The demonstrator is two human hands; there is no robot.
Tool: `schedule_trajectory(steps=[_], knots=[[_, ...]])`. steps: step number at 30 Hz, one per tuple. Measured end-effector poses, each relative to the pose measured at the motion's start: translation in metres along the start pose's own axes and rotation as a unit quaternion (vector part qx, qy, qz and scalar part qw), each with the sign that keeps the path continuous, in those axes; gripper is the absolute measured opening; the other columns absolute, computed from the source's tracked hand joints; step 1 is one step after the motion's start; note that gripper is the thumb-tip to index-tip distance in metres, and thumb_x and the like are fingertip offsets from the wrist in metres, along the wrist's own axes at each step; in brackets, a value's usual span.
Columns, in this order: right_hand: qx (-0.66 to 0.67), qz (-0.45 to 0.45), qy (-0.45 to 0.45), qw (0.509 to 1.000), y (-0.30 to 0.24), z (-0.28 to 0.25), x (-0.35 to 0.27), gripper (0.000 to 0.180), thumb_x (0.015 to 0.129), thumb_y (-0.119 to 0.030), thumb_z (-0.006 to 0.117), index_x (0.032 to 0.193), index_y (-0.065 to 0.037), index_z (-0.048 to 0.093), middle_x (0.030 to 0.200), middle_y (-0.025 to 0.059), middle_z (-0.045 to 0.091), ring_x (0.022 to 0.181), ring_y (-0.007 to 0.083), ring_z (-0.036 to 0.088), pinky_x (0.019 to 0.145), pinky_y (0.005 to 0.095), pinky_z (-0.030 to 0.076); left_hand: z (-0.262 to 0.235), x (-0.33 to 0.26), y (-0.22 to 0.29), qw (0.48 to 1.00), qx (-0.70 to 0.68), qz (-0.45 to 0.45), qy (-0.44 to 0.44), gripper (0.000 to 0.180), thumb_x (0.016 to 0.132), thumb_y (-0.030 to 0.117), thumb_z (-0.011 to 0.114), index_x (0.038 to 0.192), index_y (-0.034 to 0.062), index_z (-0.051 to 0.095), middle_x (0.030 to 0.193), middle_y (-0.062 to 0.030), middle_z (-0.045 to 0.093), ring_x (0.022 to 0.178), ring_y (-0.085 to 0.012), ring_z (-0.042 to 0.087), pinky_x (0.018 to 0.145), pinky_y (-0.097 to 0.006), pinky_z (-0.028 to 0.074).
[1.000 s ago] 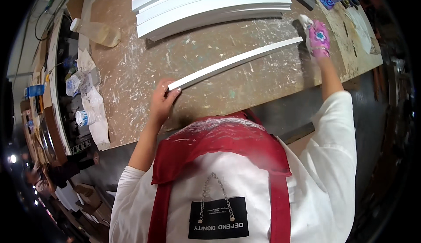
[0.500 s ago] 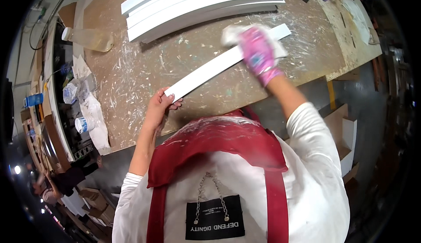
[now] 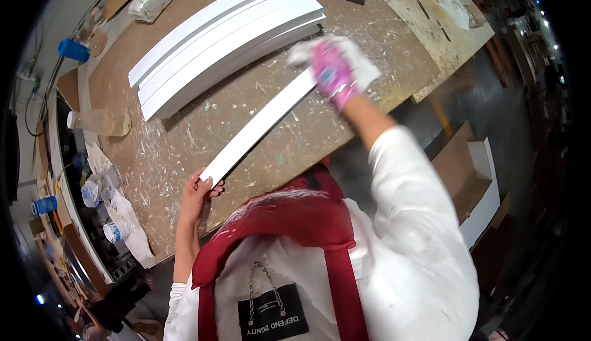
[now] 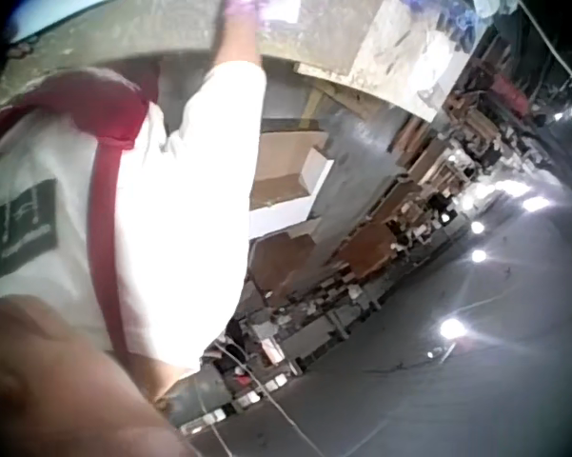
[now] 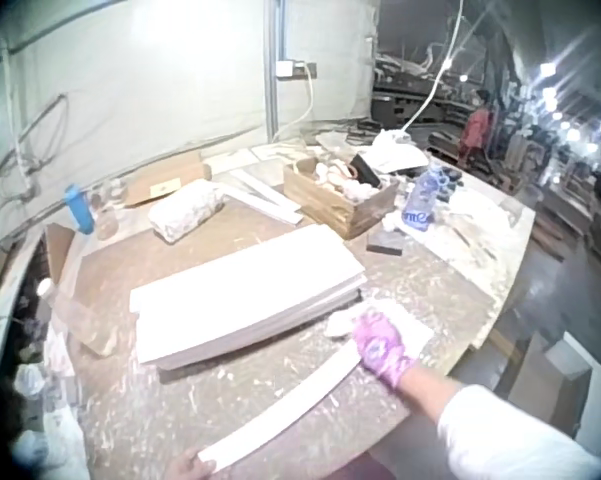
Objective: The person cleans several long white wooden strips by hand using a cloth. The person first picks up a stack of strips, then handles each one individually by applying liquid from a bottle to a cloth and wiping down the length of the strips on a workbench.
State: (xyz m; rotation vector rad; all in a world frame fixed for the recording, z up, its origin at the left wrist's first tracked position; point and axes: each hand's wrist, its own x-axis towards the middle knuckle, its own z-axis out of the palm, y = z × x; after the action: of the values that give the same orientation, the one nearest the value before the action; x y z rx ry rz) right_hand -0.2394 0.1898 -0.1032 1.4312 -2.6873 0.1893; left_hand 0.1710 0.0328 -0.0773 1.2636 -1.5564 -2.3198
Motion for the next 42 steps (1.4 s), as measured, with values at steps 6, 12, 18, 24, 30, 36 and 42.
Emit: schedule_trajectory(steps=[6, 12, 18, 24, 30, 36, 42], knots=[[0.122, 0.194, 0.035, 0.973, 0.134, -0.035, -0.009, 0.027, 0.087, -0.022, 0.053, 0.110, -0.007, 0.057, 0.105, 0.0206, 0.059, 0.101, 0.0368, 0.056, 0.088, 0.0417, 0.045, 0.008, -0.011, 0.048, 0.877, 0.445, 0.129, 0.130, 0.035, 0.088, 0.022, 0.062, 0.116, 0.0013, 0.058, 0.104, -0.0148, 0.062, 0.087, -0.0253, 0.061, 0.076, -0.034, 0.049], [0.103, 0.100, 0.125, 0.982, 0.085, -0.024, -0.039, 0.033, 0.084, -0.017, 0.056, 0.114, -0.004, 0.056, 0.110, 0.0211, 0.056, 0.103, 0.0371, 0.054, 0.091, 0.0420, 0.043, 0.086, 0.038, 0.028, 0.688, 0.612, 0.379, 0.085, 0.058, 0.072, 0.031, 0.072, 0.118, 0.0011, 0.053, 0.112, -0.0183, 0.054, 0.100, -0.0365, 0.052, 0.085, -0.045, 0.042], [0.289, 0.121, 0.151, 0.938, 0.098, -0.033, -0.052, 0.031, 0.082, -0.004, 0.051, 0.112, -0.001, 0.058, 0.104, 0.0192, 0.058, 0.099, 0.0323, 0.056, 0.091, 0.0376, 0.043, 0.074, 0.031, 0.012, 0.709, 0.582, 0.397, 0.033, 0.052, 0.077, 0.024, 0.068, 0.122, 0.0027, 0.052, 0.110, -0.0147, 0.053, 0.098, -0.0336, 0.050, 0.084, -0.042, 0.040], [0.401, 0.206, 0.160, 0.878, 0.106, -0.025, -0.053, 0.025, 0.089, -0.007, 0.048, 0.110, 0.000, 0.058, 0.104, 0.0143, 0.061, 0.096, 0.0231, 0.058, 0.087, 0.0317, 0.045, 0.074, 0.058, 0.098, 0.608, 0.642, 0.446, 0.138, 0.062, 0.073, 0.025, 0.073, 0.126, 0.0055, 0.050, 0.125, -0.0165, 0.048, 0.116, -0.0353, 0.045, 0.090, -0.045, 0.039], [0.480, 0.175, 0.177, 0.841, 0.104, -0.002, -0.041, 0.027, 0.087, -0.007, 0.055, 0.113, 0.001, 0.057, 0.106, 0.0103, 0.062, 0.098, 0.0180, 0.057, 0.088, 0.0294, 0.044, 0.039, 0.105, 0.175, 0.583, 0.660, 0.444, 0.166, 0.050, 0.073, 0.013, 0.073, 0.120, 0.0078, 0.056, 0.112, -0.0143, 0.054, 0.100, -0.0328, 0.052, 0.083, -0.042, 0.044], [0.634, 0.272, 0.178, 0.701, 0.100, -0.026, -0.061, 0.030, 0.087, -0.015, 0.063, 0.113, -0.002, 0.059, 0.102, 0.0019, 0.061, 0.092, 0.0090, 0.054, 0.081, 0.0234, 0.044, 0.042, 0.093, 0.184, 0.578, 0.644, 0.488, 0.114, 0.035, 0.077, 0.007, 0.067, 0.110, 0.0039, 0.059, 0.104, -0.0156, 0.060, 0.091, -0.0321, 0.058, 0.078, -0.041, 0.048], [0.621, 0.316, 0.264, 0.667, 0.118, -0.043, -0.094, 0.032, 0.085, -0.015, 0.066, 0.113, -0.001, 0.059, 0.102, 0.0021, 0.062, 0.090, 0.0102, 0.056, 0.080, 0.0240, 0.045, 0.067, 0.042, 0.107, 0.619, 0.607, 0.492, 0.080, 0.041, 0.077, 0.004, 0.065, 0.117, 0.0064, 0.057, 0.108, -0.0181, 0.062, 0.091, -0.0343, 0.062, 0.078, -0.042, 0.050]])
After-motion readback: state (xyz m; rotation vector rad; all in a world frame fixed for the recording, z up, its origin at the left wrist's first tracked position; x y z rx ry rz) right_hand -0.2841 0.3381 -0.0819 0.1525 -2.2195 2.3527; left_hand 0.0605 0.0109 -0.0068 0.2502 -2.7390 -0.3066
